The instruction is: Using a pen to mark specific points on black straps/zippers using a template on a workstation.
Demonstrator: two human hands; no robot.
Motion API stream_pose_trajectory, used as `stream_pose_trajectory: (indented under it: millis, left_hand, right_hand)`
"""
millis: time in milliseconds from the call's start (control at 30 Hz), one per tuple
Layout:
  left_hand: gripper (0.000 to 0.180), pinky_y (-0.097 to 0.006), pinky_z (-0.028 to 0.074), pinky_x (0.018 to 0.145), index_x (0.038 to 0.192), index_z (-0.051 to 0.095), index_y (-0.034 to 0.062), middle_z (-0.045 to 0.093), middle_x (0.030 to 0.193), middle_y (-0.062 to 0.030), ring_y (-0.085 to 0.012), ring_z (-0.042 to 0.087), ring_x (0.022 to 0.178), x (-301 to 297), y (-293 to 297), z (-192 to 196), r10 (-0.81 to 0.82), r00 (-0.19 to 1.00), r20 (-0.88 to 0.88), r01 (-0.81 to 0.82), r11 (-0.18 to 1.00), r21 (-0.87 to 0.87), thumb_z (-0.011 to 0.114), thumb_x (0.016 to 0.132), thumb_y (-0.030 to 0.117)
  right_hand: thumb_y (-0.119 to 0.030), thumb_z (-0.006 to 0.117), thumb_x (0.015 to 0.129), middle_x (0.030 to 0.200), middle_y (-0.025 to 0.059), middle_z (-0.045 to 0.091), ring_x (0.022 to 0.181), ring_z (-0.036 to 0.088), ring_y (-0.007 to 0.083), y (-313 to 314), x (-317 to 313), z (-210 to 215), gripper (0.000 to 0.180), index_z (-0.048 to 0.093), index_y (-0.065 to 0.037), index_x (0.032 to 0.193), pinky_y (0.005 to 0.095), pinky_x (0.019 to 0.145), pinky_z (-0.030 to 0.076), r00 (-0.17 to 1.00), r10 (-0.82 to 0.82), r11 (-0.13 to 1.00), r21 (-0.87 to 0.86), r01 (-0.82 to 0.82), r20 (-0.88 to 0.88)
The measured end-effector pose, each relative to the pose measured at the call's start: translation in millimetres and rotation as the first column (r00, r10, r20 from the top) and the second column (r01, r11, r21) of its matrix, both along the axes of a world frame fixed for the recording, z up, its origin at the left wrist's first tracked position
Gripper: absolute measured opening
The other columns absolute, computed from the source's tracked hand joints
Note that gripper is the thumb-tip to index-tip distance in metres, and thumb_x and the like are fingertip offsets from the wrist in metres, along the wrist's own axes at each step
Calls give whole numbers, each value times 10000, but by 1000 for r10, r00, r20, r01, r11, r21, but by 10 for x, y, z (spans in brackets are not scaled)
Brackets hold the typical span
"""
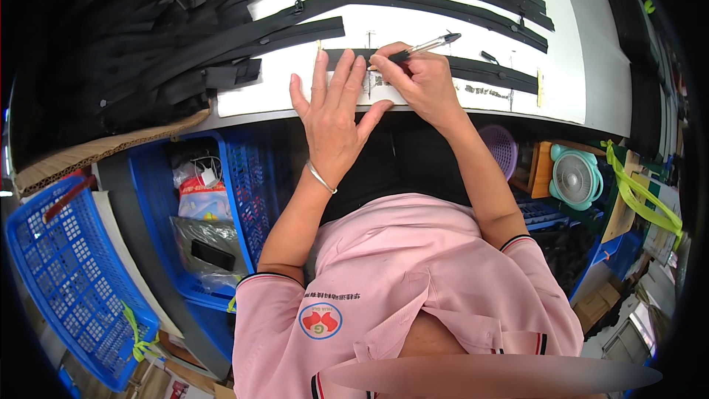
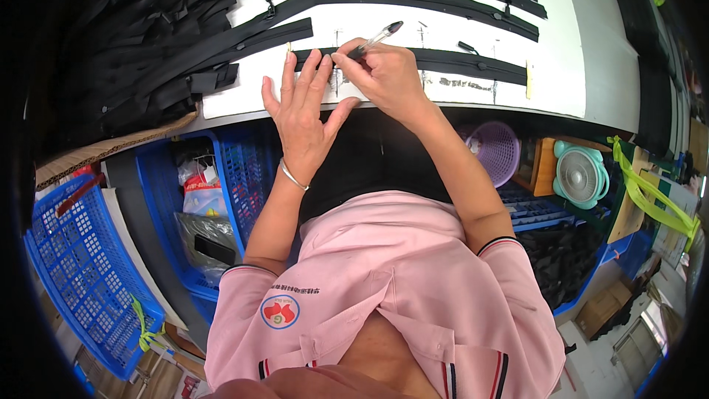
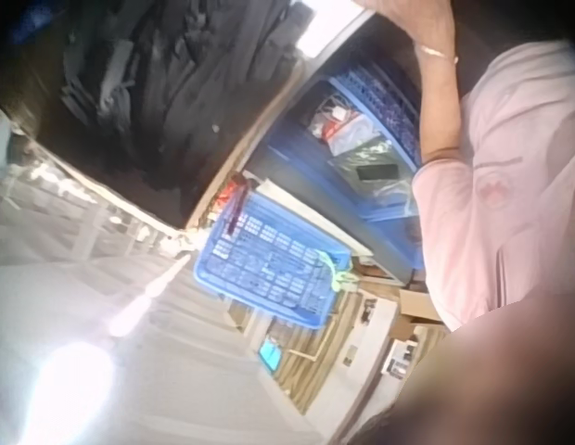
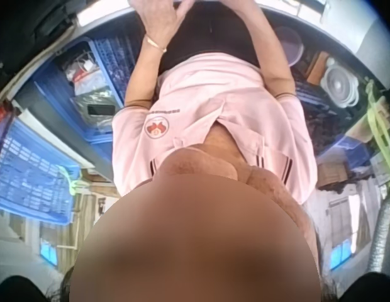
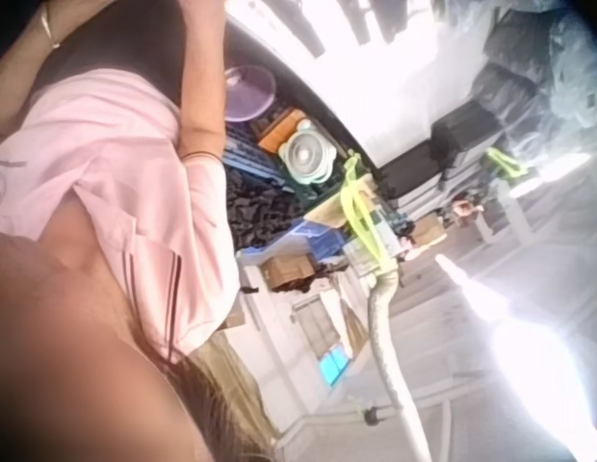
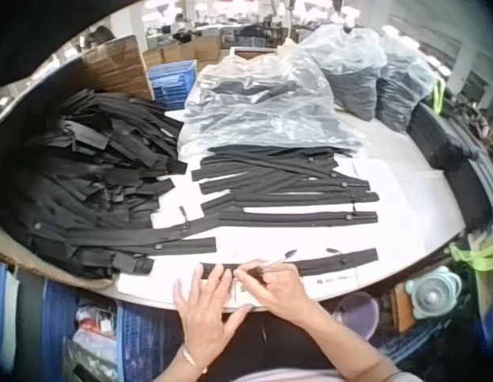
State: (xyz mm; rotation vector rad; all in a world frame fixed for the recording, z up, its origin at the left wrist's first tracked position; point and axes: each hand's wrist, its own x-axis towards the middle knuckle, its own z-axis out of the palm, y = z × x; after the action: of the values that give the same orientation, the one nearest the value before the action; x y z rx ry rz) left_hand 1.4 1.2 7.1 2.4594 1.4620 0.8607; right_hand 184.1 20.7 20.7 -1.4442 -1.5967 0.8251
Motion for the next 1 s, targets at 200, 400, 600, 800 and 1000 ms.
stream_pose_trajectory:
  millis: [200,400,600,800,1000]
  left_hand:
    - [692,-620,142,1189,1407,612,94,581,1476,-64,-332,416,1470,3,8,12,2,1000,-18,-2,1000,-26,811,833,428]
    - [697,-609,118,1199,1409,610,91,578,1484,-56,-332,401,1481,-7,9,-12,-8,1000,-23,8,1000,-15,814,840,437]
    - [728,-610,78,1209,1438,586,86,555,1510,-65,-325,384,1491,12,-12,39,3,996,-85,-5,1000,-21,798,850,459]
    - [738,-639,35,1204,1456,578,119,537,1517,-73,-298,420,1457,365,-83,156,-109,994,-10,109,993,-42,786,849,485]
    - [596,-646,100,1169,1325,679,113,610,1351,-59,-236,538,1256,785,-62,155,-198,979,55,200,979,-31,791,850,456]
  right_hand:
    - [-110,678,978,858,41,754,666,612,48,-13,41,41,177,745,52,958,219,594,482,996,54,998,35,-52,-70]
    - [-113,677,974,689,9,694,559,539,36,-265,526,199,147,748,6,925,219,509,410,930,-331,927,128,352,-156]
    - [-151,690,981,698,14,682,597,552,39,-273,758,70,173,744,10,947,227,545,438,931,-353,929,83,361,-96]
    - [-157,689,981,686,13,677,571,540,40,-279,759,47,182,742,13,948,233,524,423,927,-366,924,88,373,-88]
    - [-163,701,970,689,29,686,548,528,47,-259,749,4,195,744,19,916,255,505,411,931,-348,928,101,359,-111]
